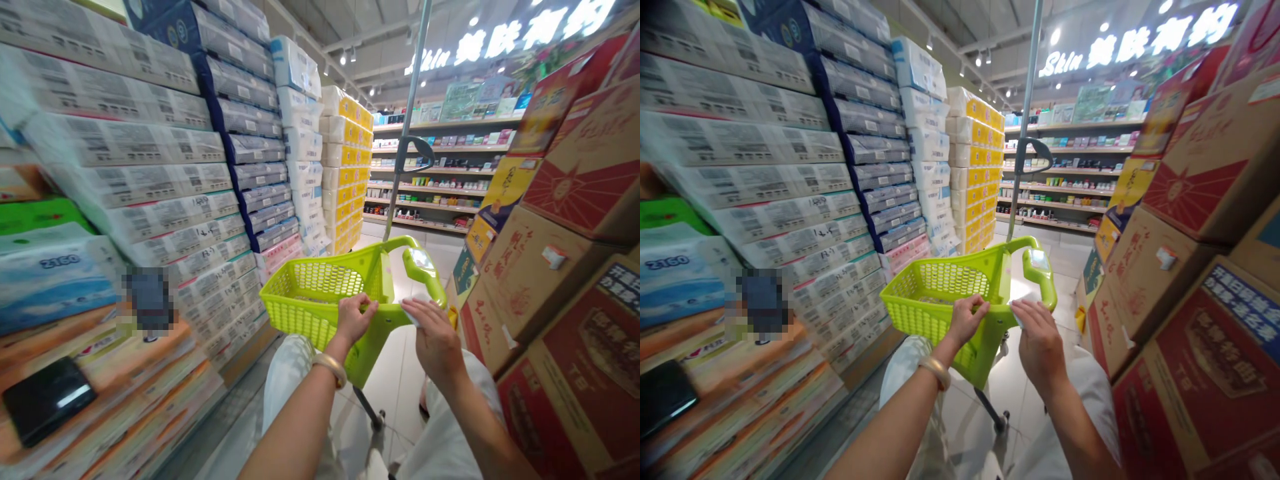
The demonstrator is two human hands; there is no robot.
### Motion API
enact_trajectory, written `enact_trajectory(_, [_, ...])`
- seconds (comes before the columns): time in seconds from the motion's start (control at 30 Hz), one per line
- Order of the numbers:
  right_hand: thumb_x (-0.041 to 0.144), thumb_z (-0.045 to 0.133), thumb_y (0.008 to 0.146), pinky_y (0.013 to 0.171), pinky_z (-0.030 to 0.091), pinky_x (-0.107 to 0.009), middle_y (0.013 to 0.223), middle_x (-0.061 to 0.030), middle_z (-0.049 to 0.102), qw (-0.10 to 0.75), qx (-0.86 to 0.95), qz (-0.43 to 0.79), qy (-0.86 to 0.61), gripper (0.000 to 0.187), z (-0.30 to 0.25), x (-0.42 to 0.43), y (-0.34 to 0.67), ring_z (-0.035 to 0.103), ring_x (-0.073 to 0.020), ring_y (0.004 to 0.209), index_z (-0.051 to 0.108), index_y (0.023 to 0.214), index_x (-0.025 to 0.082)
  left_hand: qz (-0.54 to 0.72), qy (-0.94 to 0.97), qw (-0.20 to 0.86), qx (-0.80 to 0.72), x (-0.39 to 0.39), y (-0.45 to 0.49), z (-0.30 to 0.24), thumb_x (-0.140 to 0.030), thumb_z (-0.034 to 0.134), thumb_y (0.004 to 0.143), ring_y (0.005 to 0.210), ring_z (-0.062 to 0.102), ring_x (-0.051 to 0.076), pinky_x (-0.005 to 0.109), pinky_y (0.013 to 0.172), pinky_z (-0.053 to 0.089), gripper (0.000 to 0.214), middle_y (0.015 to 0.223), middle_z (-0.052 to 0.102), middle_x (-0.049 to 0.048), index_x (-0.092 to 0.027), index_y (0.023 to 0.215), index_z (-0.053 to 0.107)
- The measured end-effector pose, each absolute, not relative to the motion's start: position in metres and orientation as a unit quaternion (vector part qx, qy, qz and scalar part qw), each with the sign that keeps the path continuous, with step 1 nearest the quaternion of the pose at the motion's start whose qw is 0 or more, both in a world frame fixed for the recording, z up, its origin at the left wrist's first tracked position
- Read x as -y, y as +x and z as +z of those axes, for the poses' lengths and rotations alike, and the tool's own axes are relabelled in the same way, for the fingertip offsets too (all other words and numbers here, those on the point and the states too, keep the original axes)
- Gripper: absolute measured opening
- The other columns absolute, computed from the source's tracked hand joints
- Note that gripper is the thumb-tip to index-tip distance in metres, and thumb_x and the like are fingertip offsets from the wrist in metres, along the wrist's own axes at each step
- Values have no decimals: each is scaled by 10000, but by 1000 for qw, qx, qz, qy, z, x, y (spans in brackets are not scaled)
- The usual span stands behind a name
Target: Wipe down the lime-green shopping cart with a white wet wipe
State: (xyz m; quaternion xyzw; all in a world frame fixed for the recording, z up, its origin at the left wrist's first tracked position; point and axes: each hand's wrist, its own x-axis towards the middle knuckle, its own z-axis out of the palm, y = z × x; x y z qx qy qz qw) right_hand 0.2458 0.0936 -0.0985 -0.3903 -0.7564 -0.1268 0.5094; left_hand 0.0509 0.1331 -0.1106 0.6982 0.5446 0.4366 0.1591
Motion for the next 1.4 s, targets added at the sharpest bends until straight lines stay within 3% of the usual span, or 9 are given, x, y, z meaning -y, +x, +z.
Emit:
enact_trajectory(0.4, [88,377,916,1089,451,-507,1193,-88,707,603,693,-67,-389,429,-98,-74,248,610,-235,1213,665,1204,222,461,683,174,-539,-112,40,-108,-399,464,841,640,484,139,270,691,371,338,574,500,-38,-205,565,451])
enact_trajectory(0.63, [243,507,939,1033,498,-489,1204,-105,706,685,578,27,-442,290,-104,-61,243,645,-263,1166,684,1166,204,470,681,171,-535,-98,32,-107,-408,474,820,613,481,134,271,681,376,338,554,487,-44,-205,554,432])
enact_trajectory(0.83, [154,467,942,1132,375,-555,1158,-60,728,601,722,-14,-342,317,-104,-38,232,601,-246,1226,705,1125,253,482,676,163,-532,-92,31,-109,-407,463,821,601,475,131,277,685,380,345,555,481,-43,-206,545,412])
enact_trajectory(1.03, [257,565,919,1047,475,-514,1146,-93,732,721,556,99,-402,245,-106,-52,251,653,-265,1148,712,1107,204,487,679,157,-526,-88,29,-109,-396,477,812,601,482,132,281,704,386,334,547,487,-45,-208,543,415])
enact_trajectory(1.1, [246,570,914,1057,463,-517,1155,-92,729,715,564,100,-401,237,-106,-48,249,643,-266,1165,716,1097,207,490,677,152,-528,-87,29,-110,-399,473,810,601,481,134,290,724,382,330,548,485,-43,-208,547,418])
enact_trajectory(1.27, [145,535,905,1104,409,-528,1111,-50,743,604,732,-1,-313,273,-102,-26,238,613,-249,1201,721,1072,257,493,674,147,-530,-85,27,-111,-388,473,806,601,487,136,293,735,379,321,549,485,-42,-208,546,424])
enact_trajectory(1.4, [184,538,913,1034,484,-492,1080,-68,744,652,677,29,-341,240,-95,-39,244,653,-244,1125,720,1059,238,490,675,148,-531,-83,26,-110,-379,486,802,611,501,137,293,746,391,311,557,518,-41,-209,546,435])
